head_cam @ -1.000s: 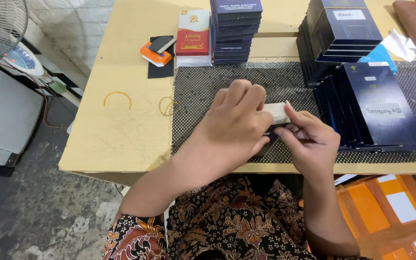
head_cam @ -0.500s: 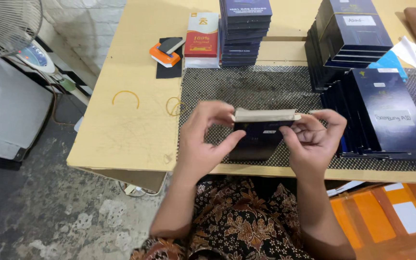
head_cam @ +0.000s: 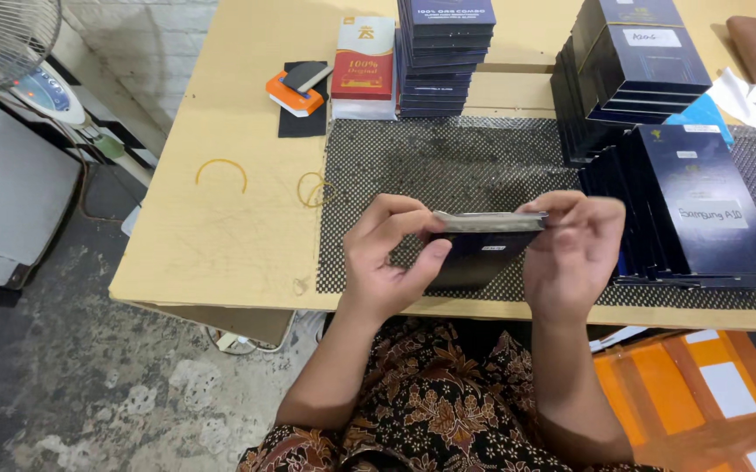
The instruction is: The person unboxes various electronic components and screens, removing them from bubble wrap and protective sleeves before placing them on a workspace.
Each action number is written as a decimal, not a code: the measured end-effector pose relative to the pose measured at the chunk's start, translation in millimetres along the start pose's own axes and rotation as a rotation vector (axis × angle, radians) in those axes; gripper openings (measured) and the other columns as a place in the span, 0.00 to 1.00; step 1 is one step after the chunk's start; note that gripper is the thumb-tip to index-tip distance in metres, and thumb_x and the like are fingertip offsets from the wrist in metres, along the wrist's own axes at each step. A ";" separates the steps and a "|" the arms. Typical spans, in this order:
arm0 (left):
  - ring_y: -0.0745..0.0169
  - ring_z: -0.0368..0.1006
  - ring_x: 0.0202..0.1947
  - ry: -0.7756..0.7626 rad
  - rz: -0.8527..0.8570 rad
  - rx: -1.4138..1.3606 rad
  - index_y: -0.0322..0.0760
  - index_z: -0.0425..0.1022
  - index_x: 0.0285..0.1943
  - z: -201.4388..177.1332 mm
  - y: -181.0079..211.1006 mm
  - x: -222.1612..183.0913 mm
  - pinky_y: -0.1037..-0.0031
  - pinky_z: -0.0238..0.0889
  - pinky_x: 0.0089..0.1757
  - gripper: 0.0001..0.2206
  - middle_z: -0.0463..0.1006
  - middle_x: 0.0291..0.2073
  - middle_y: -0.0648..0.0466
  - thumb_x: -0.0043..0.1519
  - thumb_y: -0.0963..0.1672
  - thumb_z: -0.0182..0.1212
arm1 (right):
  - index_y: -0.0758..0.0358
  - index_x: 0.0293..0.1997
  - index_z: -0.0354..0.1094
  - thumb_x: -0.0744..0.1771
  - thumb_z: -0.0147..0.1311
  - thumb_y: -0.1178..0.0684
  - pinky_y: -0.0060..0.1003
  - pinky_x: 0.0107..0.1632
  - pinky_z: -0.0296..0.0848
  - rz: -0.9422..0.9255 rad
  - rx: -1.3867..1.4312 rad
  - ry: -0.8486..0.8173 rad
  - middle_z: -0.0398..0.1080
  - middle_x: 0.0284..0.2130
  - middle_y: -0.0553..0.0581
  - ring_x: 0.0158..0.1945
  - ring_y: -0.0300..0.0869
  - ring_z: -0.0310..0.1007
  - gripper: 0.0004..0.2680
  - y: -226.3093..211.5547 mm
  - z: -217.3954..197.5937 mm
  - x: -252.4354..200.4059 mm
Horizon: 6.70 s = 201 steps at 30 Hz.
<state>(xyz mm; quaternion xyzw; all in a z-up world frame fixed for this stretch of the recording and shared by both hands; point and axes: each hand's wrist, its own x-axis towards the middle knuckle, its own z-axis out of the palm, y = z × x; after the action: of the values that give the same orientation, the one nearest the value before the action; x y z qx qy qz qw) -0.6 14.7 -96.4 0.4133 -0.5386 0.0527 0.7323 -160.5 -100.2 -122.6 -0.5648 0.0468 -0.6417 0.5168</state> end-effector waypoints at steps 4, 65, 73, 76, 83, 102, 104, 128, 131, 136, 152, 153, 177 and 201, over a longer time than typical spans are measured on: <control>0.63 0.74 0.26 0.051 -0.047 -0.043 0.40 0.80 0.33 8.4 8.7 5.8 0.74 0.73 0.31 0.07 0.77 0.28 0.54 0.56 0.45 0.73 | 0.61 0.53 0.53 0.69 0.55 0.46 0.34 0.43 0.72 0.082 0.049 -0.040 0.67 0.33 0.65 0.38 0.47 0.74 0.15 3.7 5.2 4.8; 0.47 0.81 0.44 -0.084 0.098 -0.153 0.33 0.79 0.46 17.1 -22.4 4.1 0.63 0.76 0.44 0.07 0.83 0.43 0.46 0.59 0.37 0.68 | 0.67 0.48 0.57 0.66 0.62 0.60 0.35 0.45 0.65 -0.147 -0.232 -0.271 0.63 0.40 0.66 0.41 0.46 0.66 0.12 26.8 -6.2 5.1; 0.52 0.77 0.50 -0.123 0.018 -0.311 0.30 0.65 0.65 18.9 -33.9 -9.9 0.65 0.70 0.50 0.21 0.81 0.48 0.46 0.62 0.35 0.62 | 0.70 0.51 0.62 0.67 0.55 0.61 0.38 0.45 0.65 -0.090 -0.220 -0.372 0.65 0.39 0.66 0.42 0.48 0.67 0.09 21.7 -5.3 8.0; 0.54 0.75 0.44 -0.084 0.143 -0.170 0.35 0.76 0.54 19.9 -32.0 -4.5 0.66 0.69 0.49 0.12 0.83 0.44 0.53 0.62 0.40 0.65 | 0.68 0.46 0.62 0.67 0.56 0.60 0.40 0.44 0.66 -0.099 -0.171 -0.368 0.65 0.36 0.66 0.41 0.51 0.70 0.07 19.7 -3.6 5.9; 0.53 0.75 0.32 0.008 0.422 0.045 0.40 0.82 0.42 23.8 -33.0 -10.2 0.68 0.74 0.37 0.06 0.85 0.40 0.50 0.57 0.39 0.67 | 0.67 0.46 0.62 0.67 0.55 0.61 0.46 0.41 0.71 -0.226 -0.192 -0.401 0.63 0.36 0.69 0.38 0.57 0.74 0.07 25.3 -13.2 1.6; 0.57 0.73 0.41 -0.606 -0.550 0.254 0.34 0.74 0.47 -20.5 -8.3 -58.3 0.73 0.65 0.40 0.06 0.76 0.38 0.52 0.63 0.40 0.58 | 0.66 0.61 0.63 0.66 0.55 0.59 0.39 0.56 0.80 0.462 -0.708 -0.547 0.74 0.51 0.61 0.53 0.47 0.78 0.16 -10.5 -22.9 -50.1; 0.60 0.72 0.36 -0.631 -0.602 0.281 0.36 0.75 0.46 -18.1 -9.9 -61.8 0.73 0.64 0.37 0.07 0.75 0.36 0.54 0.64 0.44 0.58 | 0.66 0.66 0.56 0.67 0.54 0.60 0.38 0.54 0.83 0.421 -0.645 -0.496 0.74 0.50 0.62 0.50 0.47 0.79 0.19 -15.0 -22.9 -50.3; 0.65 0.69 0.32 -0.437 -0.956 -0.630 0.36 0.39 0.80 166.6 16.8 -21.5 0.71 0.68 0.40 0.44 0.74 0.31 0.50 0.57 0.39 0.66 | 0.63 0.58 0.67 0.67 0.59 0.57 0.44 0.66 0.74 -0.297 -0.767 0.246 0.69 0.55 0.64 0.61 0.51 0.69 0.14 -82.6 -142.2 -58.8; 0.58 0.80 0.38 -0.452 -0.888 -0.685 0.34 0.40 0.78 194.2 13.5 -20.4 0.68 0.76 0.42 0.41 0.81 0.38 0.41 0.58 0.41 0.66 | 0.71 0.54 0.69 0.67 0.58 0.60 0.49 0.61 0.71 -0.363 -0.873 0.317 0.71 0.50 0.69 0.57 0.57 0.71 0.11 -85.0 -158.2 -34.7; 0.57 0.78 0.22 -0.527 -0.727 -0.584 0.24 0.41 0.76 212.1 11.3 -8.6 0.72 0.79 0.26 0.39 0.79 0.31 0.41 0.61 0.42 0.64 | 0.74 0.53 0.71 0.67 0.58 0.63 0.55 0.62 0.64 -0.355 -0.953 0.384 0.74 0.47 0.70 0.57 0.60 0.70 0.10 -78.0 -180.2 -12.3; 0.24 0.18 0.75 -0.711 -0.729 -0.330 0.31 0.10 0.77 222.4 25.6 -37.2 0.41 0.19 0.67 0.42 0.18 0.74 0.29 0.69 0.51 0.42 | 0.73 0.72 0.54 0.70 0.34 0.42 0.61 0.67 0.60 0.386 -0.368 0.203 0.60 0.67 0.75 0.68 0.61 0.60 0.25 -75.0 -191.8 25.4; 0.26 0.21 0.76 -0.744 -0.722 -0.341 0.29 0.08 0.76 228.1 30.3 -36.5 0.44 0.22 0.68 0.43 0.20 0.74 0.27 0.69 0.50 0.43 | 0.75 0.70 0.58 0.70 0.34 0.47 0.56 0.68 0.61 0.394 -0.398 0.181 0.63 0.65 0.75 0.66 0.58 0.64 0.23 -80.3 -181.1 30.6; 0.35 0.09 0.77 -0.721 -0.644 -0.215 0.19 0.14 0.74 277.9 68.4 -39.3 0.53 0.14 0.70 0.43 0.12 0.75 0.29 0.63 0.48 0.43 | 0.72 0.68 0.61 0.64 0.45 0.43 0.37 0.61 0.67 0.491 -0.094 0.489 0.71 0.57 0.67 0.56 0.48 0.72 0.27 -98.9 -246.4 25.8; 0.12 0.12 0.72 -0.571 -0.385 -0.281 0.20 0.24 0.77 358.9 43.8 -112.6 0.37 0.15 0.66 0.37 0.17 0.72 0.17 0.68 0.42 0.47 | 0.58 0.48 0.75 0.68 0.52 0.43 0.35 0.47 0.77 0.543 -0.304 0.856 0.70 0.38 0.56 0.39 0.43 0.70 0.12 -84.6 -297.4 14.5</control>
<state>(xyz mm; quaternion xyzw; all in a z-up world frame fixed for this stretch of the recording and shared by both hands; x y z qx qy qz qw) -337.6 -153.0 -138.1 0.4007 -0.6357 -0.2780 0.5984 -439.5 -227.4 -164.7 -0.2884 0.4909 -0.6438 0.5112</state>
